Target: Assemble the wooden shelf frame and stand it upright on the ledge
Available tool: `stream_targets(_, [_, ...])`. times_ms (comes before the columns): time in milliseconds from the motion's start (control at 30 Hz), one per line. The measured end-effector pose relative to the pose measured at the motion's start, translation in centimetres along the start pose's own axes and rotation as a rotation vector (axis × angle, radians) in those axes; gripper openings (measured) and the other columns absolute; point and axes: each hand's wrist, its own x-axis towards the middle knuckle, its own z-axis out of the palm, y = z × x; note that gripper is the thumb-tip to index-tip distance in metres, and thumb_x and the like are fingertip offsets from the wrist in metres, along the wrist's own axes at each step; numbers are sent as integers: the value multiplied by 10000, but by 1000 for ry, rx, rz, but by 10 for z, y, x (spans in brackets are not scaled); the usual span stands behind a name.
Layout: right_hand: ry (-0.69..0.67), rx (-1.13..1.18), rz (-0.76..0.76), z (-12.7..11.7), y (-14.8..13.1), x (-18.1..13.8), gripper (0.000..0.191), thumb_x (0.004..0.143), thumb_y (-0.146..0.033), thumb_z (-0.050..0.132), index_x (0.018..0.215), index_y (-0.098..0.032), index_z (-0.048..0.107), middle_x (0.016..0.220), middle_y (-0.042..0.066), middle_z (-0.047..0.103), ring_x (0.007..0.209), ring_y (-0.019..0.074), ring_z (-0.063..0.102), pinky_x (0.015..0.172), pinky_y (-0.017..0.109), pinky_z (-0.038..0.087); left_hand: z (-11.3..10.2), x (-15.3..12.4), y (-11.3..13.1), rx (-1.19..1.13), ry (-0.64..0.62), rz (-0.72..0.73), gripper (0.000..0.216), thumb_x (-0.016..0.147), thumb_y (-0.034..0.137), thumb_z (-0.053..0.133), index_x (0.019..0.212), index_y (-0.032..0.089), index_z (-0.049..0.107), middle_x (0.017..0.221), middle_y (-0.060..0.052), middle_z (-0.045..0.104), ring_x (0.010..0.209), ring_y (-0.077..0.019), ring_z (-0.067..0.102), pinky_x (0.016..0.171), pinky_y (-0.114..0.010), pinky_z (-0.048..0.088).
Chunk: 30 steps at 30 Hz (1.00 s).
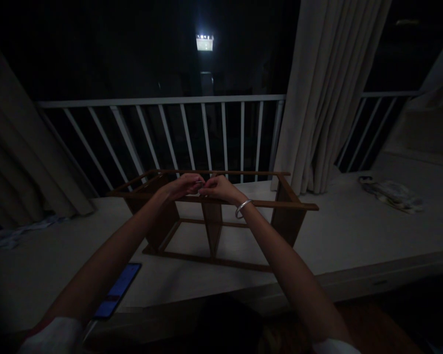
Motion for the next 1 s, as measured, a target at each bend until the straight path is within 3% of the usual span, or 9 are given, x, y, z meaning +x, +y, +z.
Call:
stream_targets(133, [-19, 5, 12, 0, -2, -1, 331, 590, -410, 652, 674, -92, 627, 640, 16, 586, 602, 90, 496, 582, 225, 376, 0, 0, 0, -22, 0, -5, 355, 716, 412, 547, 819, 79, 615, 526, 30, 369, 413, -21, 304, 362, -146, 197])
stream_targets(300, [-27, 11, -4, 0, -5, -2, 336, 594, -408, 650, 709, -93, 646, 677, 24, 602, 629, 99, 504, 601, 230, 382, -4, 1, -4, -1, -15, 26, 290, 681, 321, 616, 850, 85, 609, 513, 45, 370, 402, -6, 287, 370, -139, 189])
stream_targets(733, [-30, 49, 11, 1, -5, -1, 323, 598, -368, 661, 778, -100, 636, 721, 26, 619, 670, 103, 531, 636, 226, 400, -2, 0, -4, 18, 20, 24, 220, 625, 277, 676, 695, 100, 566, 514, 40, 420, 398, 5, 296, 382, -137, 193])
stream_targets(1000, [7, 84, 17, 2, -3, 0, 306, 576, -350, 679, 743, -100, 626, 703, 23, 621, 662, 101, 543, 643, 232, 412, -4, 1, -4, 6, -5, 29, 191, 651, 250, 659, 709, 95, 565, 534, 37, 409, 408, 7, 304, 384, -133, 179])
